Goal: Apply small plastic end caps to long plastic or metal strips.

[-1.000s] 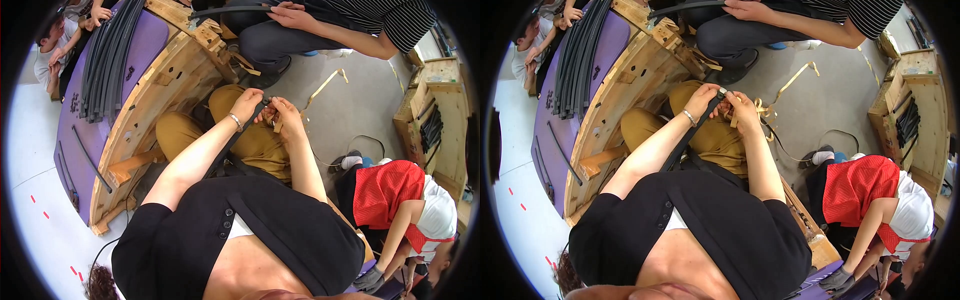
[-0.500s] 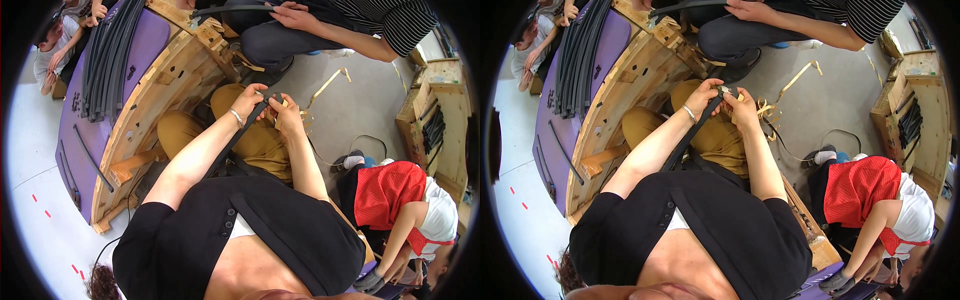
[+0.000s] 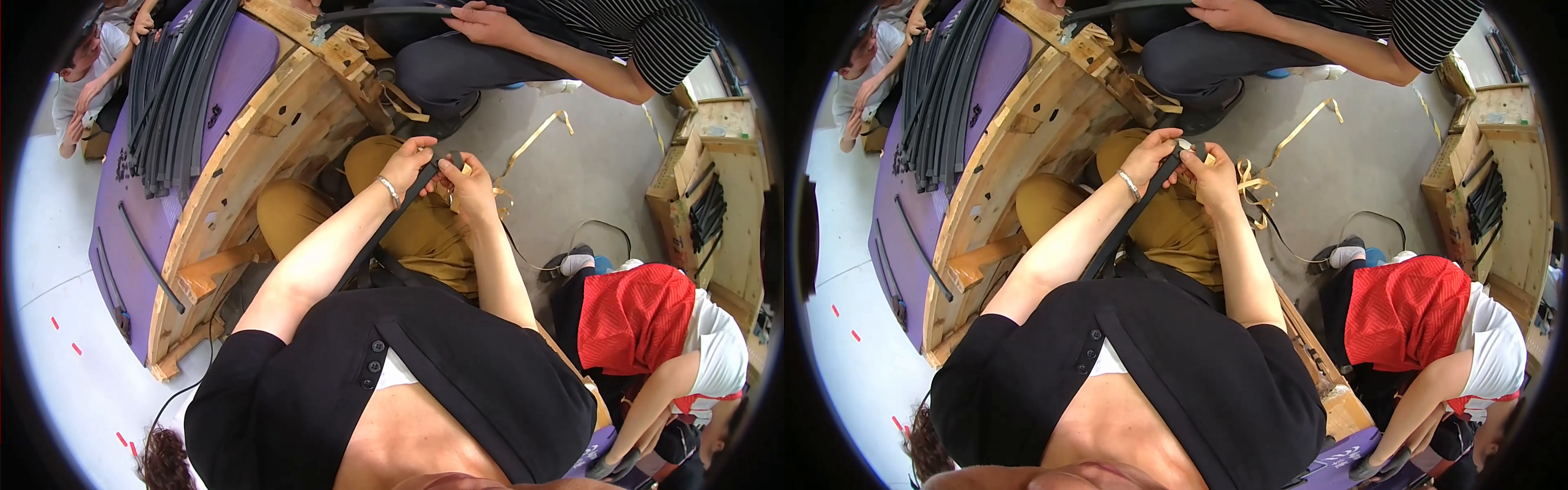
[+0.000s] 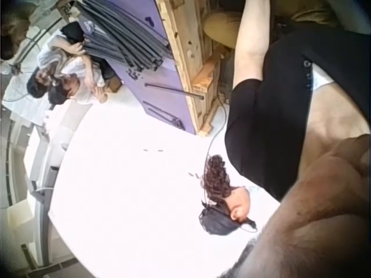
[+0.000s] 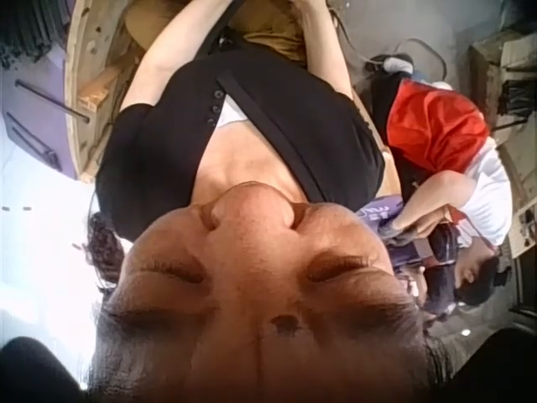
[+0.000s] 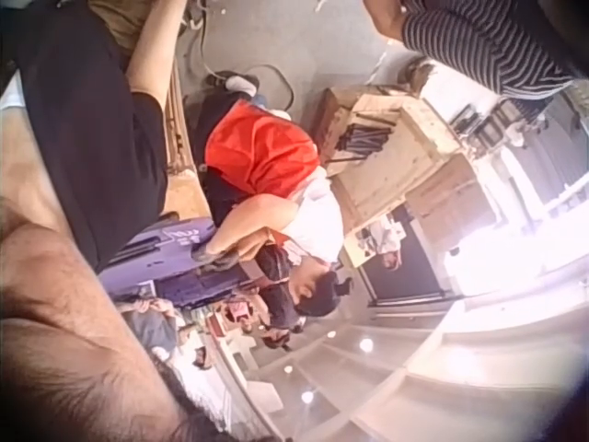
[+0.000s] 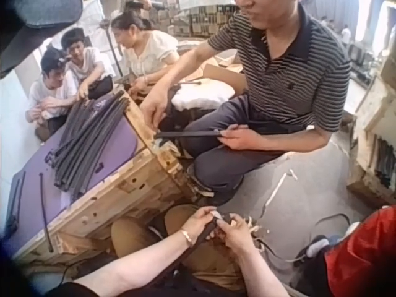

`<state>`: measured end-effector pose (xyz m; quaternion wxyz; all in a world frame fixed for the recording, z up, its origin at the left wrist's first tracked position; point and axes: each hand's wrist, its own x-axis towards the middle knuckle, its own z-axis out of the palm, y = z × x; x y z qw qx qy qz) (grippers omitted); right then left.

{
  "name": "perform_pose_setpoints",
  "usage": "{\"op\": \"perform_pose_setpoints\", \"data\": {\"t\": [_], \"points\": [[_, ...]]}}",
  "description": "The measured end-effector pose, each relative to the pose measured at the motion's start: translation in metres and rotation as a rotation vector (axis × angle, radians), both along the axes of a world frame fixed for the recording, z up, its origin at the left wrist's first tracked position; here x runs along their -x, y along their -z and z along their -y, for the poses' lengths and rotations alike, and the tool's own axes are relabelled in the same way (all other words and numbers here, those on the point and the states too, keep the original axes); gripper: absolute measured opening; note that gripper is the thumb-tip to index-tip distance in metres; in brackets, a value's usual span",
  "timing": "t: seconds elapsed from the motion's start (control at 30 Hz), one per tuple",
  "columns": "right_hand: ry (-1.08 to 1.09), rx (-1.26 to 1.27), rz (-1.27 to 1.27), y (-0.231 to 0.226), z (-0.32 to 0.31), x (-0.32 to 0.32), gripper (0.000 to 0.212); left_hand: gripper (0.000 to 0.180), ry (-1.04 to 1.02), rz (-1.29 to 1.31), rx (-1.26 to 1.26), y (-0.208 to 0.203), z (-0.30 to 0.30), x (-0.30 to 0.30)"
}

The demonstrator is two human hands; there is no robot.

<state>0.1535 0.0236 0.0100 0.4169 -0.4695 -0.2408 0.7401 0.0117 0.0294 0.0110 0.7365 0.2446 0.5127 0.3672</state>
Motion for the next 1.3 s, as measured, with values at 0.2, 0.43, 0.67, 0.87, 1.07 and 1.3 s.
{"op": "perform_pose_setpoints", "data": {"t": [0.2,0.43,0.67,0.87,1.07,1.3], "points": [[0.028,-0.013,0.017,0.0,-0.002,0.006,0.015,0.029,0.003,-0.044,-0.023,-0.003,0.0,-0.001],[0.041,0.123,-0.089,-0.004,-0.005,0.002,0.017,0.027,-0.043,-0.084,0.018,0.004,0.002,-0.003],[0.031,-0.068,0.251,0.005,-0.006,0.015,0.02,0.026,-0.059,-0.089,-0.027,0.01,0.001,-0.007],[0.036,-0.121,0.269,0.023,-0.009,0.017,0.017,0.026,-0.038,-0.151,-0.016,0.018,-0.002,-0.006],[0.092,-0.022,0.199,0.029,-0.004,0.014,0.018,0.023,0.006,-0.243,-0.083,0.04,-0.001,-0.009],[0.203,-0.121,0.282,0.004,0.004,0.002,0.02,0.05,0.197,-0.868,-0.621,-0.016,0.074,0.015]]}}
